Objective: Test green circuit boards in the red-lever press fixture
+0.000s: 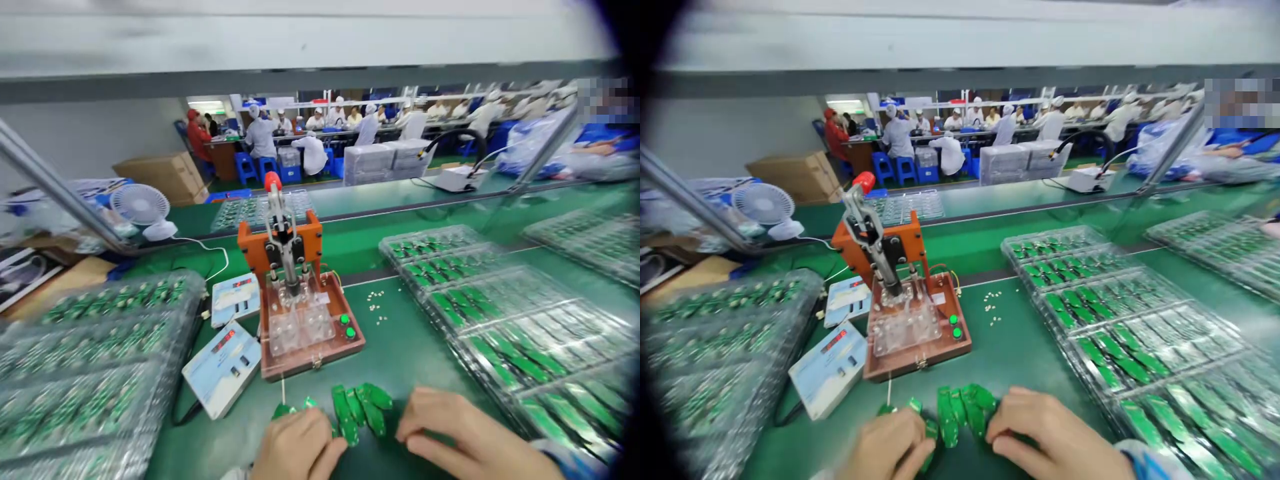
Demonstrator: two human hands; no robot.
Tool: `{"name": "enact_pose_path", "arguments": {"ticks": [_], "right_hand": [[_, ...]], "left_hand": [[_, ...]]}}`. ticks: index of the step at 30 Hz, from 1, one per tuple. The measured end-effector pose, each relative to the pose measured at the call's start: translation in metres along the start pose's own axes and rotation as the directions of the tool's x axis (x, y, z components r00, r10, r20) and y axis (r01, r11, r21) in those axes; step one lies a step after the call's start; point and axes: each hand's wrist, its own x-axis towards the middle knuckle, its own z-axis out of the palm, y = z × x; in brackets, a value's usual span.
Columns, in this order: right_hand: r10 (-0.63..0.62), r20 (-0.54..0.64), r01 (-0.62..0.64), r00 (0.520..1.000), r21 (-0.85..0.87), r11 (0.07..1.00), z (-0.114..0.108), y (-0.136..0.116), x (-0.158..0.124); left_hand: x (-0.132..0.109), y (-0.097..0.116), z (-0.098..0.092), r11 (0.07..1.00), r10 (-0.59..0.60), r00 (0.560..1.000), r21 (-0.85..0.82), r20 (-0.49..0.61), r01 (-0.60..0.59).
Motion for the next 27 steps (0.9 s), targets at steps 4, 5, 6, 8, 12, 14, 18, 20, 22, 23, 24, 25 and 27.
{"name": "enact_pose_path", "arguments": {"ticks": [4, 5, 6, 8, 12, 14, 18, 20, 22, 23, 24, 25, 27], "right_hand": [[-0.053, -0.146, 0.069, 0.988, 0.105, 0.992, 0.038, 0.032, 0.027], [-0.058, -0.168, 0.078, 0.984, 0.115, 0.990, 0.038, 0.041, 0.032], [-0.060, -0.170, 0.080, 0.984, 0.116, 0.990, 0.036, 0.050, 0.035], [-0.044, -0.130, 0.057, 0.991, 0.093, 0.994, 0.027, 0.062, 0.036], [0.010, -0.006, -0.010, 1.000, 0.029, 1.000, 0.010, 0.070, 0.031], [0.013, 0.040, -0.014, 0.999, 0.015, 1.000, 0.006, 0.069, 0.031], [0.031, 0.113, -0.031, 0.993, -0.007, 1.000, 0.004, 0.066, 0.037], [0.071, 0.149, -0.066, 0.986, -0.036, 0.997, 0.003, 0.063, 0.040], [0.102, 0.172, -0.093, 0.980, -0.060, 0.994, 0.002, 0.060, 0.042], [0.111, 0.179, -0.101, 0.978, -0.064, 0.993, 0.002, 0.058, 0.043], [0.115, 0.185, -0.106, 0.976, -0.062, 0.992, 0.002, 0.057, 0.044], [0.115, 0.188, -0.106, 0.975, -0.054, 0.993, 0.002, 0.056, 0.045], [0.107, 0.194, -0.103, 0.975, -0.028, 0.994, 0.002, 0.056, 0.047]], "left_hand": [[0.000, -0.003, -0.027, 0.988, -0.137, 0.984, -0.085, -0.115, 0.128], [-0.004, -0.006, -0.033, 0.983, -0.171, 0.974, -0.091, -0.151, 0.159], [-0.010, -0.010, -0.038, 0.978, -0.199, 0.965, -0.089, -0.168, 0.186], [-0.025, -0.020, -0.044, 0.973, -0.227, 0.960, -0.073, -0.161, 0.218], [-0.052, -0.032, -0.048, 0.962, -0.268, 0.963, -0.051, -0.009, 0.267], [-0.057, -0.033, -0.050, 0.953, -0.295, 0.953, -0.052, 0.073, 0.299], [-0.055, -0.032, -0.053, 0.940, -0.323, 0.930, -0.057, 0.174, 0.337], [-0.053, -0.033, -0.054, 0.936, -0.322, 0.927, -0.079, 0.190, 0.342], [-0.052, -0.035, -0.053, 0.931, -0.324, 0.926, -0.106, 0.193, 0.349], [-0.053, -0.036, -0.052, 0.928, -0.329, 0.924, -0.114, 0.195, 0.354], [-0.053, -0.037, -0.051, 0.924, -0.338, 0.920, -0.116, 0.197, 0.364], [-0.053, -0.037, -0.050, 0.919, -0.349, 0.915, -0.115, 0.200, 0.376], [-0.054, -0.038, -0.048, 0.913, -0.366, 0.909, -0.113, 0.198, 0.392]]}}
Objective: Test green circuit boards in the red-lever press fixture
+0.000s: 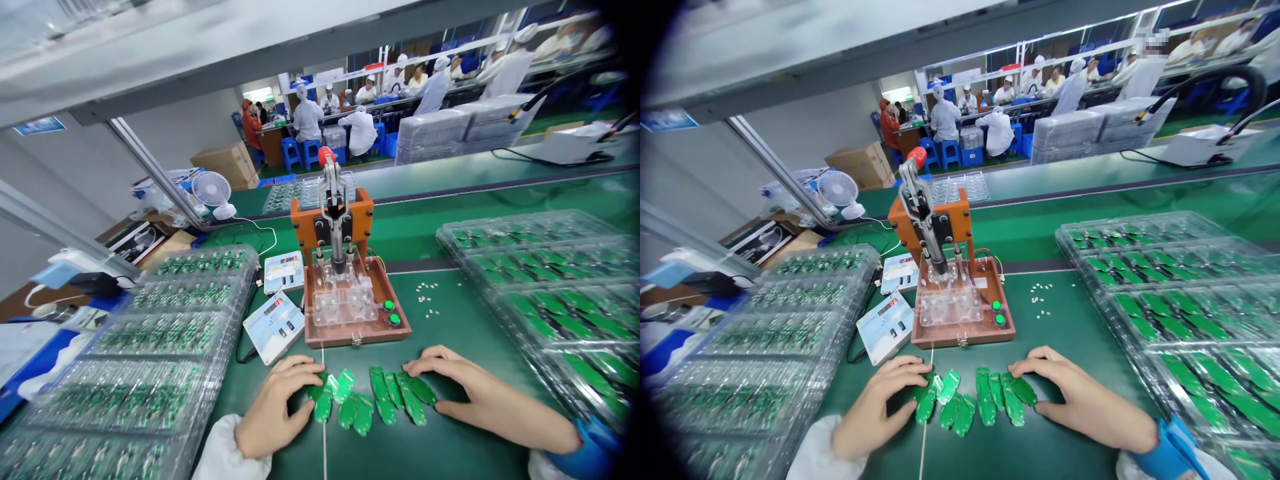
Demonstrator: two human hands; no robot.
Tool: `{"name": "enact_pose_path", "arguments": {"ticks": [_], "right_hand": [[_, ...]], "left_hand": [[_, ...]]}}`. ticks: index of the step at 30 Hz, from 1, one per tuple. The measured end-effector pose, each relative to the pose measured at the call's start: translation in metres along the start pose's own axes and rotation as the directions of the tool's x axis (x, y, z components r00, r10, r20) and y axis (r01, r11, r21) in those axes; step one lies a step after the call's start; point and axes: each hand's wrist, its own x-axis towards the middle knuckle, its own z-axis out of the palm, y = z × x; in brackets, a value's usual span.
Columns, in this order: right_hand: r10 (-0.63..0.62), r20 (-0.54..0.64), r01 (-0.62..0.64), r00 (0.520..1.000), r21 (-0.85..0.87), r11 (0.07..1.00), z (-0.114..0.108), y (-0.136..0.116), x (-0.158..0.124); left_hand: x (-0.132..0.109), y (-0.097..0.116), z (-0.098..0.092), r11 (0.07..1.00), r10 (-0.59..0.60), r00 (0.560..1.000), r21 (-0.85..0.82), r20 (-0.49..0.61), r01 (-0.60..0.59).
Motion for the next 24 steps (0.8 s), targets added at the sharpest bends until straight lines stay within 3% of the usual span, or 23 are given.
{"name": "enact_pose_path", "arguments": {"ticks": [6, 9, 13, 16, 18, 24], "right_hand": [[-0.045, -0.042, 0.048, 0.998, 0.068, 0.997, -0.005, 0.001, -0.005], [-0.138, -0.101, 0.150, 0.985, 0.113, 0.982, -0.011, -0.011, -0.006], [-0.329, -0.290, 0.338, 0.899, -0.022, 0.941, -0.016, -0.044, 0.023], [-0.423, -0.434, 0.352, 0.796, -0.237, 0.905, -0.015, -0.062, 0.061], [-0.475, -0.464, 0.357, 0.748, -0.322, 0.877, -0.015, -0.066, 0.083], [-0.552, -0.440, 0.356, 0.708, -0.452, 0.818, -0.012, -0.060, 0.104]], "left_hand": [[-0.001, -0.002, 0.003, 1.000, -0.002, 1.000, 0.018, 0.012, 0.001], [0.000, -0.003, 0.005, 0.999, -0.001, 1.000, 0.033, 0.010, 0.001], [0.002, -0.003, 0.006, 0.999, 0.025, 1.000, 0.034, -0.015, -0.024], [0.002, -0.001, 0.006, 0.999, 0.030, 0.999, 0.039, -0.025, -0.029], [0.001, 0.000, 0.007, 0.999, 0.022, 0.999, 0.044, -0.025, -0.021], [0.000, -0.002, 0.009, 0.999, -0.007, 1.000, 0.045, -0.019, 0.008]]}}
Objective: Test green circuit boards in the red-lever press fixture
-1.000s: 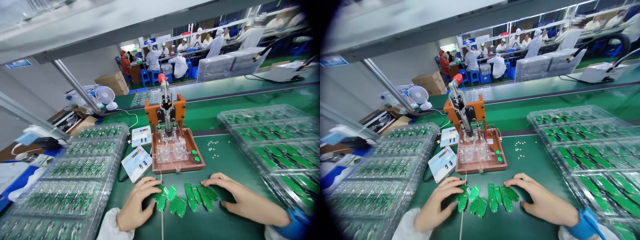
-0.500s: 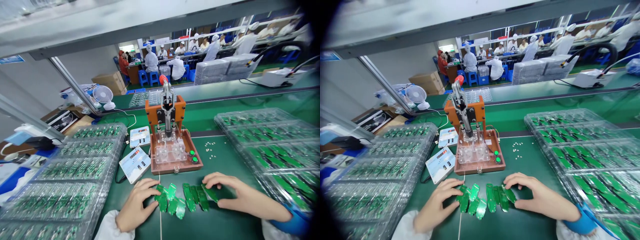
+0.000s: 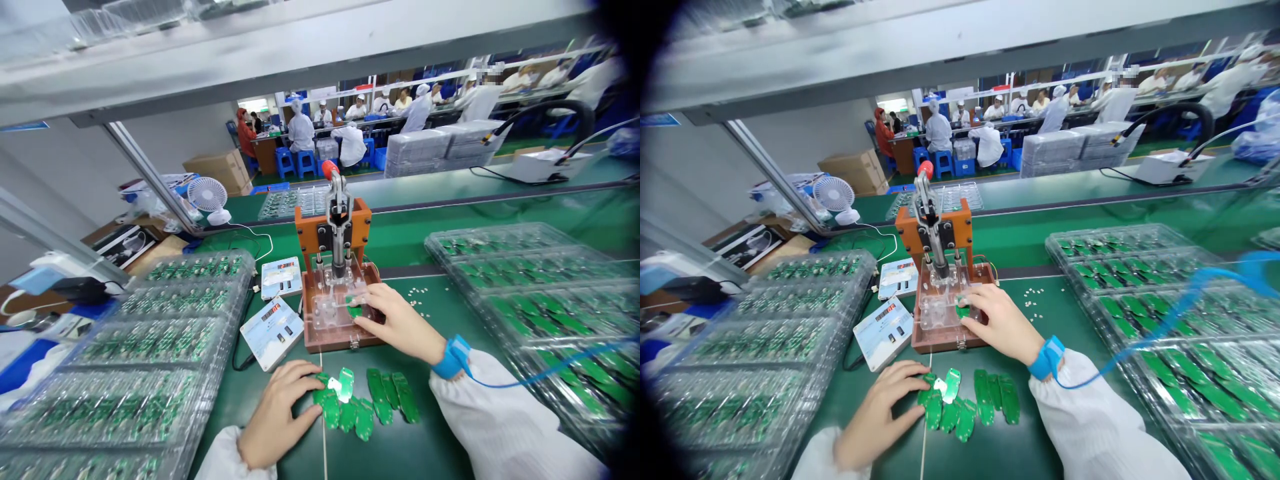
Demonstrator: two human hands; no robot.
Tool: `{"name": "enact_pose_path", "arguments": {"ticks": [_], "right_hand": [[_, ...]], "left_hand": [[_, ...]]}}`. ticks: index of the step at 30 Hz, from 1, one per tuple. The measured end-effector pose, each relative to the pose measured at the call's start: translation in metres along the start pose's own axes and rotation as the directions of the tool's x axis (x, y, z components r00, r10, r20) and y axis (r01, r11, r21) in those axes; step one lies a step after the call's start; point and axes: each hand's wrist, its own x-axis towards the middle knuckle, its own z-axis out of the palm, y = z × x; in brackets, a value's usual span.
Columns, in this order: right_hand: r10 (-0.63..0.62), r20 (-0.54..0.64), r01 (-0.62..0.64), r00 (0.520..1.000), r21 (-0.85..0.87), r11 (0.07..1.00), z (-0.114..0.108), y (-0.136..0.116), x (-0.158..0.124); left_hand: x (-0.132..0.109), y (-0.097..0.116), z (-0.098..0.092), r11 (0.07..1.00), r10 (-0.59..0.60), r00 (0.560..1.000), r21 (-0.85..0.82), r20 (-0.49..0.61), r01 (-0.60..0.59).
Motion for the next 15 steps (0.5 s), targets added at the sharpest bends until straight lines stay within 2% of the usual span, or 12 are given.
{"name": "enact_pose_path", "arguments": {"ticks": [5, 9, 12, 15], "right_hand": [[-0.006, 0.006, 0.006, 1.000, -0.043, 0.999, 0.003, -0.002, -0.009], [-0.013, -0.027, 0.012, 1.000, -0.051, 0.999, 0.010, -0.002, -0.014], [-0.035, -0.068, 0.030, 0.997, -0.075, 0.997, 0.016, -0.002, -0.017], [-0.052, -0.111, 0.041, 0.993, -0.096, 0.994, 0.020, -0.001, -0.019]], "left_hand": [[-0.002, 0.004, -0.005, 0.996, 0.002, 0.995, -0.086, -0.097, -0.010], [0.006, 0.024, -0.023, 0.986, 0.046, 0.978, -0.147, -0.205, -0.077], [0.034, 0.036, -0.038, 0.993, 0.089, 0.941, -0.049, -0.326, -0.110], [0.073, 0.036, -0.046, 0.991, 0.131, 0.903, 0.050, -0.410, -0.121]]}}
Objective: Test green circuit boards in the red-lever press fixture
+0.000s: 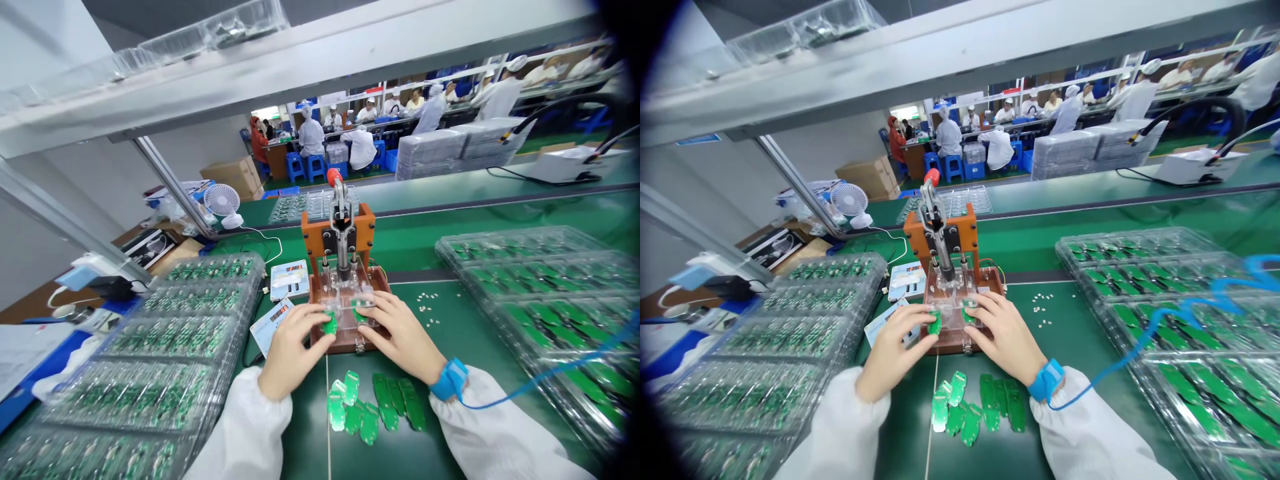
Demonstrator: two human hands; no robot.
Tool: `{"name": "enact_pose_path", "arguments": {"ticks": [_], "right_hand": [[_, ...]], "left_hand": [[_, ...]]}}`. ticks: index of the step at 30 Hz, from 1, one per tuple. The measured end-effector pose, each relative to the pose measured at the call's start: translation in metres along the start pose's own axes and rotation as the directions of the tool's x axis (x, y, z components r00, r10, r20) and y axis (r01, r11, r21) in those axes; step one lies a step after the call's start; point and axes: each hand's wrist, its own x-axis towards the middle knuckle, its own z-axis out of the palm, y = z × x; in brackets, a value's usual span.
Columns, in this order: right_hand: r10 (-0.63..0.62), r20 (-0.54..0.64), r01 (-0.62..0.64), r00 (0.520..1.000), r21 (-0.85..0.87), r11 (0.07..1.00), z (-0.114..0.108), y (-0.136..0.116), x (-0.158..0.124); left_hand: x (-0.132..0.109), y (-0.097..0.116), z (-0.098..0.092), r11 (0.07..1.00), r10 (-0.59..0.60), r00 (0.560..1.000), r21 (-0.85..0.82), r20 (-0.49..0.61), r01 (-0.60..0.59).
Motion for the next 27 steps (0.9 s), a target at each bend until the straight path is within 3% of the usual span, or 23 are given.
{"name": "enact_pose_path", "arguments": {"ticks": [5, 16, 18, 21, 24, 27], "right_hand": [[0.011, -0.021, -0.011, 1.000, 0.018, 1.000, 0.004, 0.003, -0.003], [0.036, -0.020, -0.034, 0.999, 0.057, 0.998, 0.004, 0.001, -0.004], [0.039, -0.022, -0.037, 0.999, 0.077, 0.996, 0.004, 0.001, -0.005], [0.092, -0.102, -0.075, 0.991, 0.161, 0.984, -0.002, -0.001, -0.002], [0.281, -0.293, -0.186, 0.914, 0.313, 0.931, -0.017, -0.006, 0.014], [0.414, -0.429, -0.185, 0.803, 0.480, 0.858, -0.041, -0.015, 0.046]], "left_hand": [[0.029, -0.015, 0.020, 0.997, 0.059, 0.997, 0.041, 0.046, -0.060], [0.020, -0.015, 0.027, 0.979, 0.126, 0.992, 0.160, -0.005, -0.123], [0.017, -0.013, 0.028, 0.977, 0.132, 0.990, 0.173, -0.039, -0.124], [0.011, -0.003, 0.029, 0.981, 0.133, 0.975, 0.164, -0.178, -0.104], [0.003, 0.014, 0.038, 0.980, 0.198, 0.949, 0.052, -0.245, -0.191], [-0.006, 0.030, 0.057, 0.913, 0.405, 0.910, -0.005, -0.091, -0.407]]}}
